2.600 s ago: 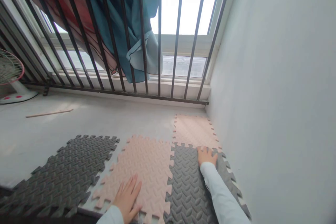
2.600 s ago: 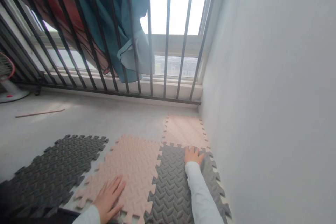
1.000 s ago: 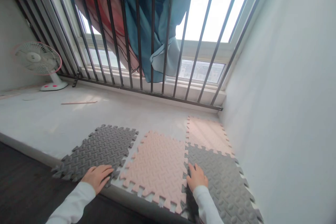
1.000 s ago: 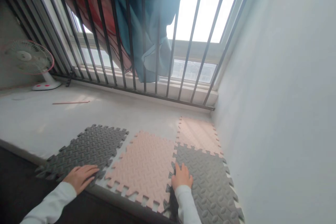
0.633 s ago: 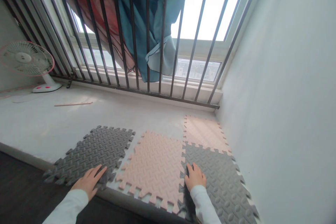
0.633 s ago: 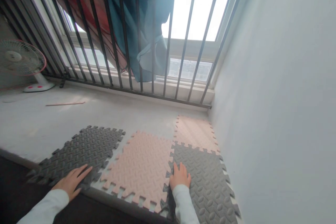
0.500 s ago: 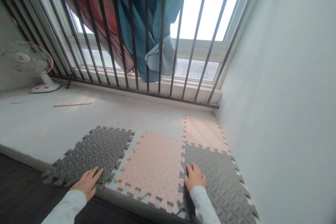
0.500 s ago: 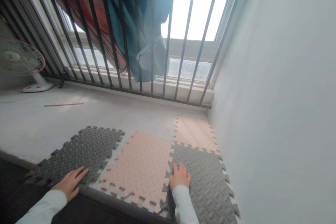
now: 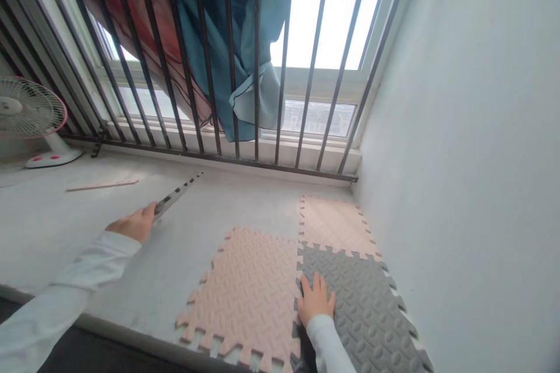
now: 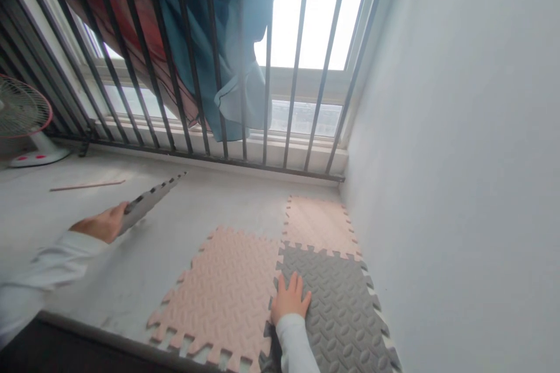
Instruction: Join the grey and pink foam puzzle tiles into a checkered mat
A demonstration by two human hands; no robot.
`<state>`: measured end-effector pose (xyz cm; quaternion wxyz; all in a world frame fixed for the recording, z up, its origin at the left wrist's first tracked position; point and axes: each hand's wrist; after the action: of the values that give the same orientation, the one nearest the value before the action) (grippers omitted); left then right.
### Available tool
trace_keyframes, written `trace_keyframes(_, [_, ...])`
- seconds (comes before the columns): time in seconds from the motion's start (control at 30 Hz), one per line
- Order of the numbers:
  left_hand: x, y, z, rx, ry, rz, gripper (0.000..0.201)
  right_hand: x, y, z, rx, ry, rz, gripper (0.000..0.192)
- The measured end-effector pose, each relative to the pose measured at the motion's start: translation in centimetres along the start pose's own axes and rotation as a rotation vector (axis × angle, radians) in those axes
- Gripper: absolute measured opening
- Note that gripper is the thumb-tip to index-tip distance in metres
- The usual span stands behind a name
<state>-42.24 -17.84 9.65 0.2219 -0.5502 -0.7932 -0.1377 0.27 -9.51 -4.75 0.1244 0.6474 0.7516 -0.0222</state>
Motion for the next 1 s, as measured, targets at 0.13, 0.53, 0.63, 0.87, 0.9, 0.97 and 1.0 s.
trace_keyframes(0.13, [7.5,6.6,-0.4,0.052,0.015,-0.081,0.040,1.2,-0.9,0.9,-0.057,-0.011,-0.006,0.055])
trace_keyframes(0.53, [4.7,32.8,15.9,-0.269,-0.393,0.252,0.037,0.2,-1.4,-0.5,-0.024,-0.025,-0.004,0.058])
trace_keyframes(0.63, [3.6,34.9,16.8,-0.288,-0.422,0.308,0.039,0.5,-1.4,-0.3,0.002,-0.052,-0.003,0.059])
trace_keyframes(0.87, [1.9,36.9,16.1,-0.277,-0.481,0.402,0.040,1.2,-1.5,0.0,0.027,-0.126,-0.010,0.055])
trace_keyframes(0.9, [1.6,36.9,16.1,-0.262,-0.498,0.411,0.041,1.1,-1.5,0.0,0.040,-0.128,-0.018,0.056])
trace_keyframes(0.97, [1.0,36.8,15.9,-0.215,-0.529,0.421,0.041,0.9,-1.3,-0.2,0.065,-0.128,-0.033,0.059])
trace_keyframes(1.0, [0.8,36.6,15.9,-0.187,-0.543,0.422,0.042,0.8,-1.3,-0.4,0.074,-0.119,-0.038,0.059])
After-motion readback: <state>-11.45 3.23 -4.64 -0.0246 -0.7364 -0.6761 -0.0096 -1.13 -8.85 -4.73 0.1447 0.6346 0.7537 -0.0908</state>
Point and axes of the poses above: each hand's wrist, its own x-axis towards the middle knuckle, its own z-axis out of the palm, y = z × x, and after that the axes turned 9 degrees about -x, right-handed
